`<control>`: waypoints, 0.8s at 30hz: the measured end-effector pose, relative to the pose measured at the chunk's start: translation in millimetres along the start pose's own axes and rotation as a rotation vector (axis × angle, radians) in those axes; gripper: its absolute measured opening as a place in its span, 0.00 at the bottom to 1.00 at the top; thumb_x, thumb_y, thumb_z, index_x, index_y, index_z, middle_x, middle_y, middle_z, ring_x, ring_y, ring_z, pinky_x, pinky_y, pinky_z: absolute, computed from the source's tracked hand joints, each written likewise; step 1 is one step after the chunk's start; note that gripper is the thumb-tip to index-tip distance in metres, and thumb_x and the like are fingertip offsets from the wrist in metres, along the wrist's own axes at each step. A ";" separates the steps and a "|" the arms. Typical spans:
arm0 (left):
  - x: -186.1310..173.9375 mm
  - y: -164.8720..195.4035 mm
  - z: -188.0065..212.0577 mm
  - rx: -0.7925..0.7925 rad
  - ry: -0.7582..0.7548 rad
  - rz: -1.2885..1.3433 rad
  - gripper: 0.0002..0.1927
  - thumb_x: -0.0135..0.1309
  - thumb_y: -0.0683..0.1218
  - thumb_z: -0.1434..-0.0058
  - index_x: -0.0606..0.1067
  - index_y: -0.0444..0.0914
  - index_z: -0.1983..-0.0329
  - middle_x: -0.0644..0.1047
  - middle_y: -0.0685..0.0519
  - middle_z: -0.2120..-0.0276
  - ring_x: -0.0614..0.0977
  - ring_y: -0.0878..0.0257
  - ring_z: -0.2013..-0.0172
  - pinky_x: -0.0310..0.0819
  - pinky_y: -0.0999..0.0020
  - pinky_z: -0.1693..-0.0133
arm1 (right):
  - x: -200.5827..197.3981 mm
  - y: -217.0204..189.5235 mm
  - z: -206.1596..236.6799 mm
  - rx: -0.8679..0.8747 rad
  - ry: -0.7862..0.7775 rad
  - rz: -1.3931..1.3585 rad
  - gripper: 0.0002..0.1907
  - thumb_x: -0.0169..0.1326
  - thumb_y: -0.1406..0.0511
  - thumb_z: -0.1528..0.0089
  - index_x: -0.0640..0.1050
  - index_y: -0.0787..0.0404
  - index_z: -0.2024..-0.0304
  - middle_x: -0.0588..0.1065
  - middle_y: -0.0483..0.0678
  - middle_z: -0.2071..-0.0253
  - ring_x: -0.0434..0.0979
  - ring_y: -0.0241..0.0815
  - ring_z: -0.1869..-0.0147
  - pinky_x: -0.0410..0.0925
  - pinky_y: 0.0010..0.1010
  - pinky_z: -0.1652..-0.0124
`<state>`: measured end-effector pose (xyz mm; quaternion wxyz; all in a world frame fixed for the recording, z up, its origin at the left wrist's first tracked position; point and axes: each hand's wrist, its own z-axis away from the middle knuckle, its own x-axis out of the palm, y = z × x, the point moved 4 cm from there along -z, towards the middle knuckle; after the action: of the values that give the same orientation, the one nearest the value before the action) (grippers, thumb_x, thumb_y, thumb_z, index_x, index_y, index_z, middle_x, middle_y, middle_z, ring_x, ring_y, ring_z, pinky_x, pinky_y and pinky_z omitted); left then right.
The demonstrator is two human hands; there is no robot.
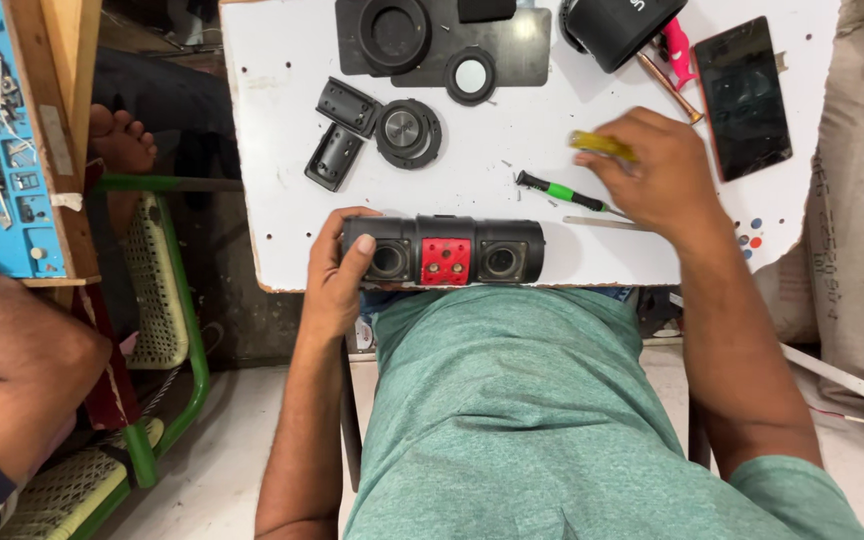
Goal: The person assembles a dual-lens electronic device by inserting a red plastic component into the central cavity and securing it with screws. They use a green-handled screwdriver to tighten screws on the circuit board and the red insert, then flip the device to access the rear and continue fastening.
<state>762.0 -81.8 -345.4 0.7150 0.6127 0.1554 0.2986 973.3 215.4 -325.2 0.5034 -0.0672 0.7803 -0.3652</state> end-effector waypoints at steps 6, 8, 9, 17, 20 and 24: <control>0.7 4.3 -5.5 -0.053 0.012 -0.002 0.20 0.51 0.52 0.30 0.69 0.34 0.43 0.78 0.51 0.67 0.82 0.68 0.71 0.81 0.72 0.71 | 11.0 -13.9 -18.1 0.020 -0.027 -0.017 0.10 0.68 0.67 0.38 0.82 0.64 0.57 0.78 0.49 0.62 0.79 0.45 0.64 0.71 0.33 0.63; 1.1 5.6 -7.5 -0.052 0.020 -0.023 0.21 0.51 0.53 0.30 0.69 0.34 0.43 0.78 0.51 0.68 0.82 0.67 0.72 0.80 0.72 0.72 | 9.0 -13.2 -16.6 0.021 -0.009 -0.035 0.10 0.68 0.67 0.38 0.83 0.63 0.57 0.78 0.49 0.62 0.79 0.44 0.64 0.71 0.33 0.63; 1.7 5.2 -7.4 -0.058 0.025 -0.031 0.21 0.51 0.53 0.30 0.70 0.34 0.43 0.79 0.51 0.68 0.82 0.67 0.73 0.80 0.72 0.72 | 7.3 -12.4 -14.9 0.011 -0.004 -0.030 0.10 0.68 0.67 0.38 0.83 0.63 0.57 0.78 0.49 0.62 0.79 0.45 0.64 0.71 0.32 0.63; 3.9 6.3 -3.5 -0.069 0.054 -0.004 0.22 0.51 0.55 0.31 0.69 0.35 0.43 0.79 0.51 0.66 0.84 0.67 0.69 0.83 0.71 0.71 | -4.9 5.7 15.8 0.085 0.204 -0.269 0.12 0.64 0.70 0.32 0.79 0.71 0.50 0.75 0.52 0.58 0.76 0.38 0.60 0.69 0.26 0.62; 2.0 10.9 3.2 -0.066 0.066 -0.077 0.22 0.53 0.54 0.32 0.70 0.36 0.42 0.77 0.52 0.65 0.81 0.69 0.68 0.81 0.72 0.70 | -0.2 12.6 32.3 0.116 0.313 -0.602 0.13 0.61 0.68 0.28 0.75 0.72 0.47 0.72 0.50 0.50 0.75 0.35 0.58 0.69 0.22 0.62; -4.3 19.1 9.0 0.056 0.105 -0.372 0.23 0.56 0.53 0.32 0.73 0.36 0.38 0.78 0.53 0.63 0.77 0.69 0.63 0.74 0.73 0.60 | 10.0 21.0 60.3 0.191 0.455 -0.859 0.14 0.63 0.65 0.28 0.76 0.70 0.47 0.74 0.48 0.52 0.75 0.33 0.64 0.72 0.22 0.64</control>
<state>759.4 -90.1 -325.7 0.7314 0.5768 0.3111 0.1885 1024.3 195.6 -359.6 0.1279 -0.2548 0.7351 -0.6151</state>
